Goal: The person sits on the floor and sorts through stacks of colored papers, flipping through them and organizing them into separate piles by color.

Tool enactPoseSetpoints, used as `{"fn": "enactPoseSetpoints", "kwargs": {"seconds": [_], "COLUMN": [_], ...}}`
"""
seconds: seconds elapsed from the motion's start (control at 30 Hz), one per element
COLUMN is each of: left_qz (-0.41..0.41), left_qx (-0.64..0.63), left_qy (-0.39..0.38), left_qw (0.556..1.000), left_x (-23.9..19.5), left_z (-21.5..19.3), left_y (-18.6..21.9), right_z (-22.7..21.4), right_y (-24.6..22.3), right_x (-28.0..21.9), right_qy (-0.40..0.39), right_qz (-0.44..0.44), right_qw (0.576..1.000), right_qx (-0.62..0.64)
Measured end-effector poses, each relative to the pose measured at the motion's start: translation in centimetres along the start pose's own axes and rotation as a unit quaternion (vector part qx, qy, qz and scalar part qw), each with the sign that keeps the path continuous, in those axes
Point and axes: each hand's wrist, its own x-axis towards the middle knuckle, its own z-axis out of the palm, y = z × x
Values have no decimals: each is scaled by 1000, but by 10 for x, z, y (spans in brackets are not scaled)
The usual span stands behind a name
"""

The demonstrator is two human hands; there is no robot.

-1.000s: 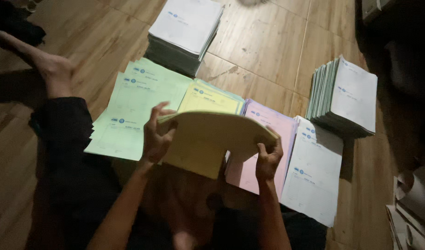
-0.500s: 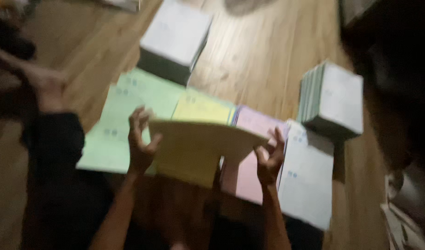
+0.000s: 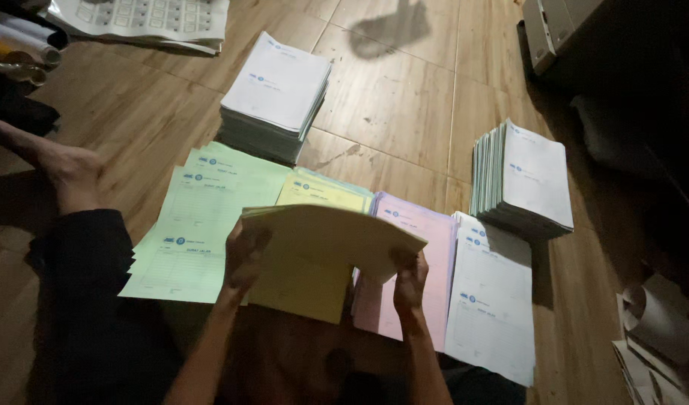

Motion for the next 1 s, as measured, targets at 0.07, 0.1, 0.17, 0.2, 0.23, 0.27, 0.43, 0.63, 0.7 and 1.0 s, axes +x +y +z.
{"fn": "enactPoseSetpoints", "kwargs": {"seconds": [0.07,0.1,0.17,0.2,0.23,0.27,0.43,0.63,0.7,1.0], "left_qz": [5,8,19,18,-5,-29,13,1,-82,-285], "left_qx": [-1,-1,46,47,16,-15,54,7,107,-204], "left_qy": [16,16,10,9,-8,-25,-48,-63,-19,35], "left_qw": [1000,1000,999,999,1000,999,997,998,991,936], "left_x": [2,2,0,-1,-1,0,4,-18,-30,-11], "left_z": [-4,-5,-8,-8,-7,-6,-16,-5,17,145], "left_y": [-19,-23,-32,-32,-33,-34,-36,-73,-99,-66], "right_z": [-10,-12,-17,-20,-22,-23,-57,-85,-78,15], "right_y": [29,38,57,63,69,75,96,18,8,-131], "right_x": [6,7,6,6,8,10,41,94,137,366], "right_qy": [-8,-8,-32,-31,-66,-100,-150,-133,-156,-345], "right_qz": [22,20,48,49,39,29,112,29,6,-347], "right_qw": [1000,1000,998,998,997,994,954,984,977,724], "right_qx": [15,16,-3,-3,-16,-30,236,-115,-147,-486]}}
